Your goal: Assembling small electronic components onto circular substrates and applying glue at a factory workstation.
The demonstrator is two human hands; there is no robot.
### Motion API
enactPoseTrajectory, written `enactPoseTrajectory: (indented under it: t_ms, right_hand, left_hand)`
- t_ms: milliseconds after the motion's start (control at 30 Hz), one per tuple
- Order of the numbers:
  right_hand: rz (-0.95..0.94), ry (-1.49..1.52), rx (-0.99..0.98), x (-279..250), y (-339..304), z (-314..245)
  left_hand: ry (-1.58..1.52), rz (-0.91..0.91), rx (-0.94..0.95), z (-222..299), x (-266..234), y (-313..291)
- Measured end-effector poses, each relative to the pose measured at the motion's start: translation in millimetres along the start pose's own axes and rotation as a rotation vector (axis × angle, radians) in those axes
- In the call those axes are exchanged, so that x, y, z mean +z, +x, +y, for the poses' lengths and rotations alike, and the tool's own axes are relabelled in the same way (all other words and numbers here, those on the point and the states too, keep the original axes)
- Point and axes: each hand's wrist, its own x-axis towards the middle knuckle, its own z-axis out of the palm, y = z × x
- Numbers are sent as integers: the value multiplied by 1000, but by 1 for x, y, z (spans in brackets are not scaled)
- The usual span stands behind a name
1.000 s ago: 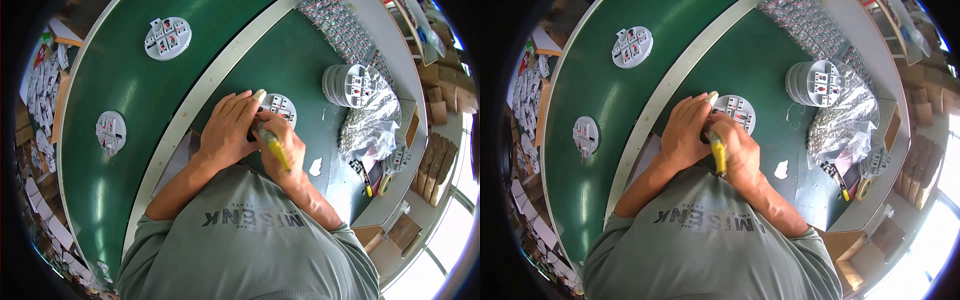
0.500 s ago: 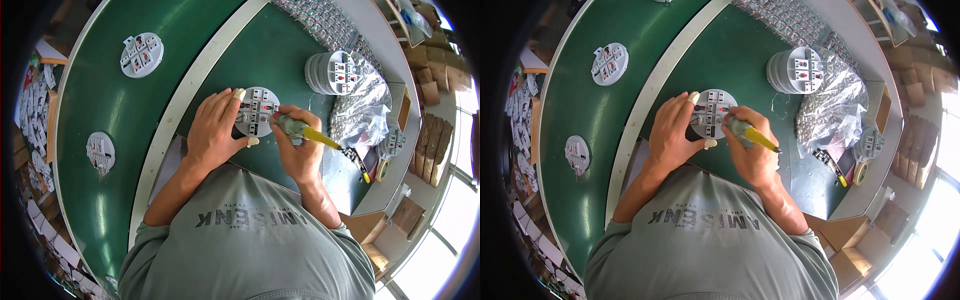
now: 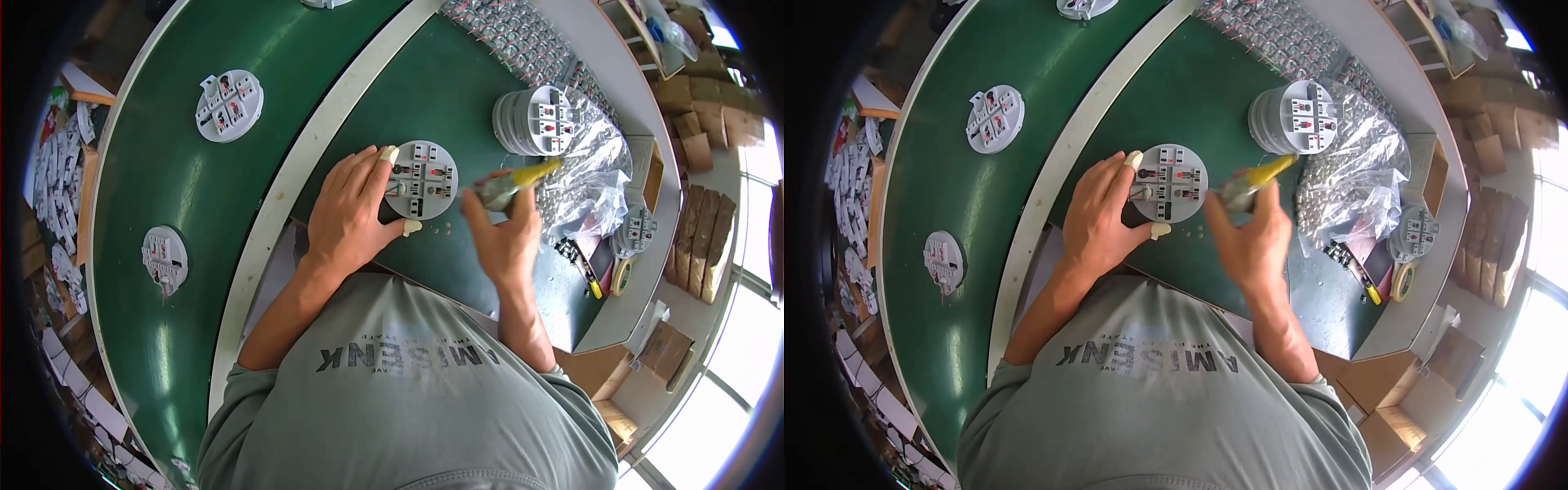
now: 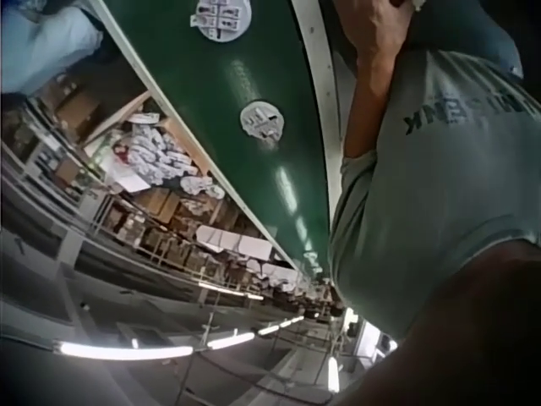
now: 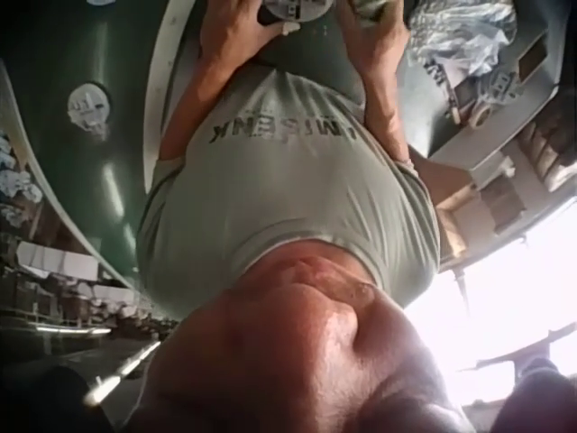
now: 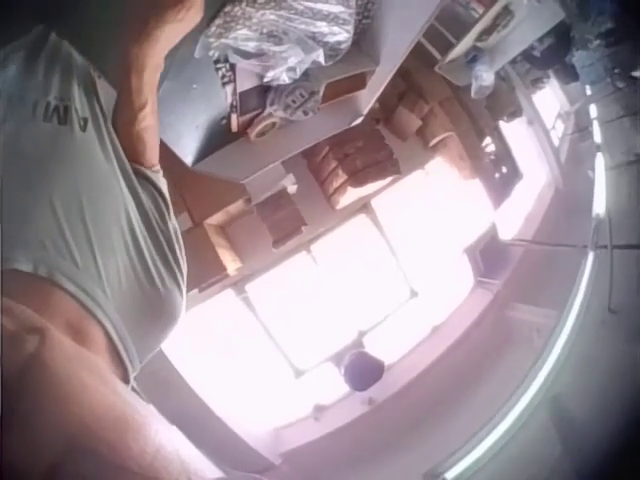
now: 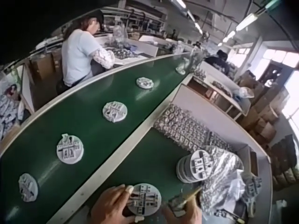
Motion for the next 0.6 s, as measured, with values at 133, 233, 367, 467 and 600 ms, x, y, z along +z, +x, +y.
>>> enactPoseTrajectory:
  t_ms: [133,233,367,467,600]
  right_hand:
    - [102,-412,-115,-14,-1,5]
    - [107,-492,-319,-7,2,-1]
    - [-6,-274,-438,13,11,-4]
    - [-88,-181,-439,26,18,1]
    - [-102,-132,-494,32,21,6]
  left_hand:
    - [-6,-4,17,2,-1,2]
    - [17,-10,13,-1,-2,1]
    - [-6,1,11,0,1,4]
    - [4,-2,21,-1,0,5]
    - [-22,17,5,-7,-2,0]
